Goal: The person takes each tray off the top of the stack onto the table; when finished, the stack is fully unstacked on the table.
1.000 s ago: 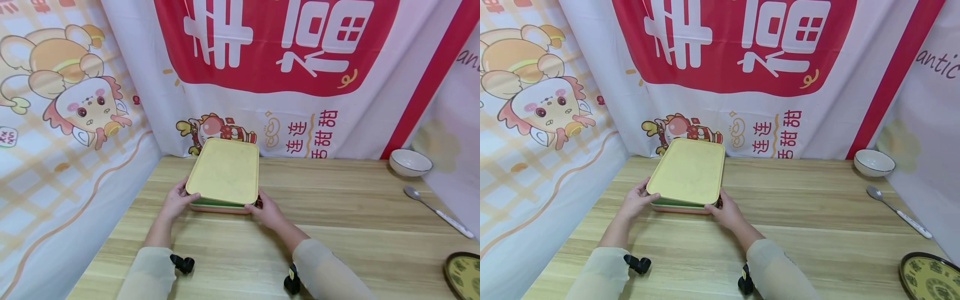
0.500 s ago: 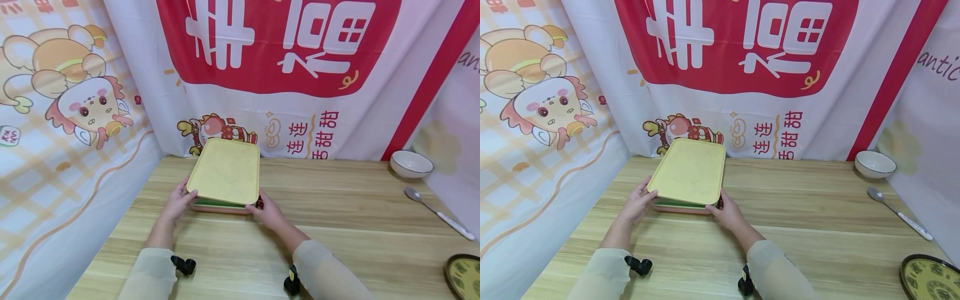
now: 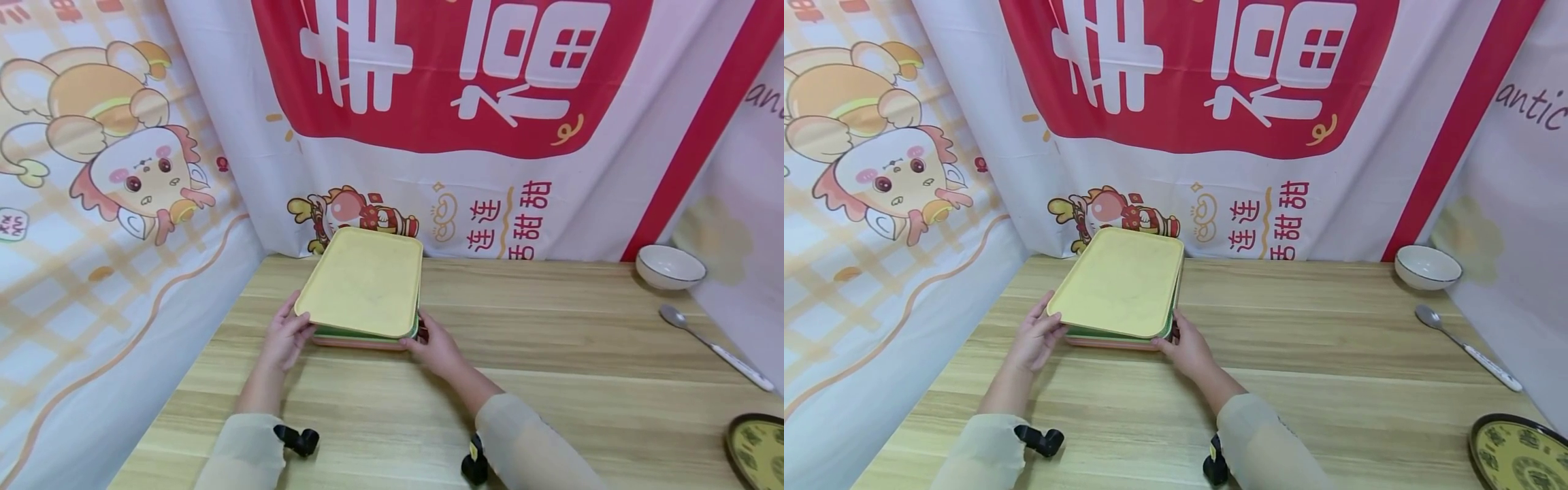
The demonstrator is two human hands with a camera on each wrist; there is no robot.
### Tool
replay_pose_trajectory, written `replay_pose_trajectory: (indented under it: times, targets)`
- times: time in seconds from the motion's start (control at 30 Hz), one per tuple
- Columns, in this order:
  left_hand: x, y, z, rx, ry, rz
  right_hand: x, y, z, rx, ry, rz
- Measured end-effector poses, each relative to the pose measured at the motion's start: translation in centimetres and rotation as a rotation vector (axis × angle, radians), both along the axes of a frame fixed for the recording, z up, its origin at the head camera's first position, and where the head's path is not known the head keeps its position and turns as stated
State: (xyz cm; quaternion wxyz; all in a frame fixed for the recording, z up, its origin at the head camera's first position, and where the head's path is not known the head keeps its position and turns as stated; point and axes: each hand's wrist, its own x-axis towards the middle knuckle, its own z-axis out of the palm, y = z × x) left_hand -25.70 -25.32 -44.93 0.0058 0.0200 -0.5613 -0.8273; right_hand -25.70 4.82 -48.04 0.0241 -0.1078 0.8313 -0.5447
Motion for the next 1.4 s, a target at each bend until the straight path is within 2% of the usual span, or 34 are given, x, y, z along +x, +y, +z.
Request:
replay_pose_trajectory:
  times: [0.13, 0.2, 0.33, 0.5, 0.7, 1.0, 1.17, 1.4]
  targets:
    - [0.6, -0.9, 0.3, 0.093, 0.004, 0.022, 0.0, 0.0, -0.1, -0.013, 0.001, 0.011]
    - [1.0, -1.5, 0.5, 0.159, 0.031, 0.024, 0.0, 0.0, -0.1, -0.011, -0.012, 0.010]
    - [1.8, -3.0, 0.8, 0.279, 0.129, 0.008, 0.1, -0.1, 0.0, 0.006, -0.024, 0.011]
    - [2.7, -5.2, 0.9, 0.356, 0.241, -0.011, 0.1, 0.0, -0.1, 0.005, -0.039, 0.015]
    - [3.9, -8.3, 1.2, 0.445, 0.315, 0.000, 0.0, 0.0, -0.2, 0.022, -0.052, 0.011]
    - [5.3, -12.3, 1.7, 0.506, 0.345, 0.054, -0.2, 0.2, -0.2, 0.040, -0.033, 0.013]
    - [5.7, -13.8, 1.7, 0.489, 0.304, 0.099, -0.2, 0.4, -0.1, 0.044, -0.028, 0.005]
    - [6.1, -15.2, 1.0, 0.488, 0.235, 0.140, -0.1, 0.4, -0.2, 0.053, -0.021, 0.005]
